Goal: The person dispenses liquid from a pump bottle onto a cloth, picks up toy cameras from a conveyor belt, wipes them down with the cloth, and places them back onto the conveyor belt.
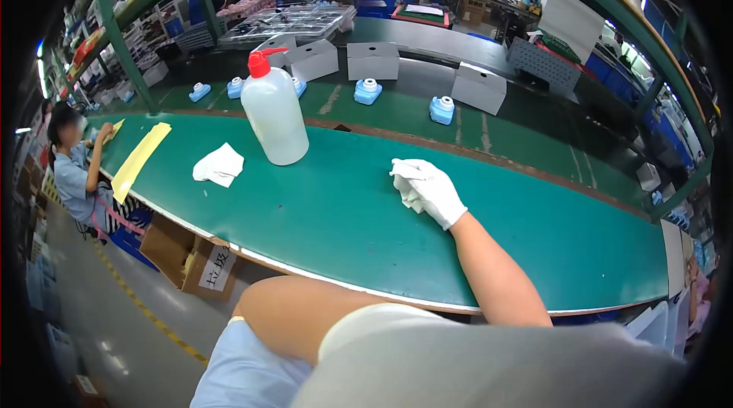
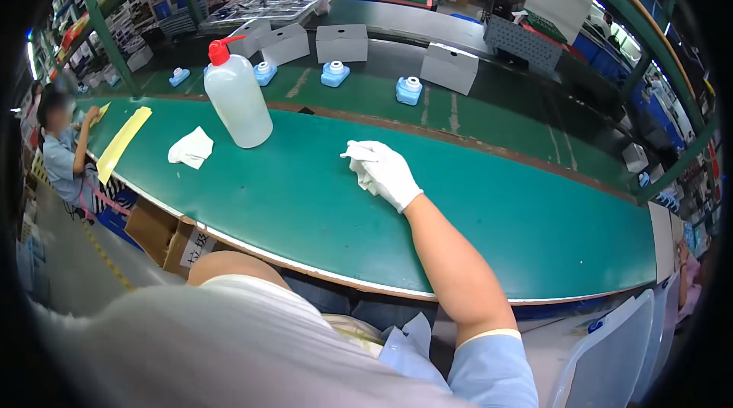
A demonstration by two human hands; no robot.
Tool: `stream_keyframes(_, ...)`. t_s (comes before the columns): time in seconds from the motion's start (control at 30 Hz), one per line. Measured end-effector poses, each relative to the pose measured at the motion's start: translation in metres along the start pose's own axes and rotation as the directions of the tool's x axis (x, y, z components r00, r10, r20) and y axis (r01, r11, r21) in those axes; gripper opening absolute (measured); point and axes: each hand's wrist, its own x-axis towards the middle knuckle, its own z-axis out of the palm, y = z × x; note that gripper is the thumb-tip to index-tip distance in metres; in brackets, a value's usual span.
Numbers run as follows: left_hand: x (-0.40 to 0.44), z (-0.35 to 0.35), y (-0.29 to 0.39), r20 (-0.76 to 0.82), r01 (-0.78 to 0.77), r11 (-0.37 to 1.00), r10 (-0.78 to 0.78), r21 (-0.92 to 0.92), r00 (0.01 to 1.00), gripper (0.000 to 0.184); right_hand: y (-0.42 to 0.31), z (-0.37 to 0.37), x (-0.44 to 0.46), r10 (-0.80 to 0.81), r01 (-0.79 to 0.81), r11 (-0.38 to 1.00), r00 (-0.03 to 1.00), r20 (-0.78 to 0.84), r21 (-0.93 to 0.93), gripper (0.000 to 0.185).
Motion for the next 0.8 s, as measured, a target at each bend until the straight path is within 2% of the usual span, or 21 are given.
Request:
stream_keyframes(0.27, 0.034, 0.009, -0.033, 0.079, 0.002, 1.0, 0.0, -0.027, 0.997, 0.031, 0.0, 0.006, -0.004, 0.014, -0.014, 1.0, 1.0, -0.014, 0.008, 0.031)
stream_keyframes(0.4, 0.042, 0.011, -0.043, 0.124, 0.04, 0.999, -0.044, 0.03, 0.991, 0.031, -0.006, 0.001, -0.005, 0.001, -0.002, 0.999, 1.0, -0.021, -0.038, 0.03)
stream_keyframes(0.47, 0.038, 0.016, -0.049, 0.137, 0.057, 0.996, -0.066, 0.068, 0.988, 0.032, 0.006, -0.002, 0.003, -0.032, 0.031, 0.999, 0.999, 0.039, 0.027, 0.028)
stream_keyframes(0.5, 0.037, 0.018, -0.054, 0.134, 0.06, 0.994, -0.073, 0.096, 0.988, 0.032, 0.005, 0.004, -0.003, -0.113, 0.112, 0.993, 0.993, -0.027, -0.046, 0.025)
stream_keyframes(0.53, 0.038, 0.02, -0.058, 0.132, 0.062, 0.991, -0.078, 0.122, 0.988, 0.032, 0.013, -0.001, 0.005, -0.148, 0.146, 0.982, 0.989, -0.007, -0.117, 0.025)
stream_keyframes(0.6, 0.044, 0.024, -0.066, 0.155, 0.06, 0.986, -0.085, 0.158, 0.984, 0.032, 0.004, 0.008, -0.003, -0.085, 0.067, 0.972, 0.994, -0.072, -0.225, 0.029)
stream_keyframes(0.63, 0.045, 0.026, -0.068, 0.173, 0.053, 0.985, -0.083, 0.166, 0.981, 0.033, 0.006, 0.009, -0.005, -0.138, 0.133, 0.98, 0.99, -0.029, -0.146, 0.032)
stream_keyframes(0.73, 0.047, 0.032, -0.074, 0.231, 0.071, 0.979, -0.116, 0.193, 0.966, 0.033, 0.014, 0.005, 0.003, -0.189, 0.189, 0.982, 0.982, 0.022, -0.03, 0.034)
stream_keyframes(0.8, 0.048, 0.034, -0.077, 0.249, 0.092, 0.974, -0.143, 0.208, 0.958, 0.034, 0.016, 0.0, 0.003, -0.166, 0.166, 0.985, 0.986, -0.006, -0.042, 0.034)
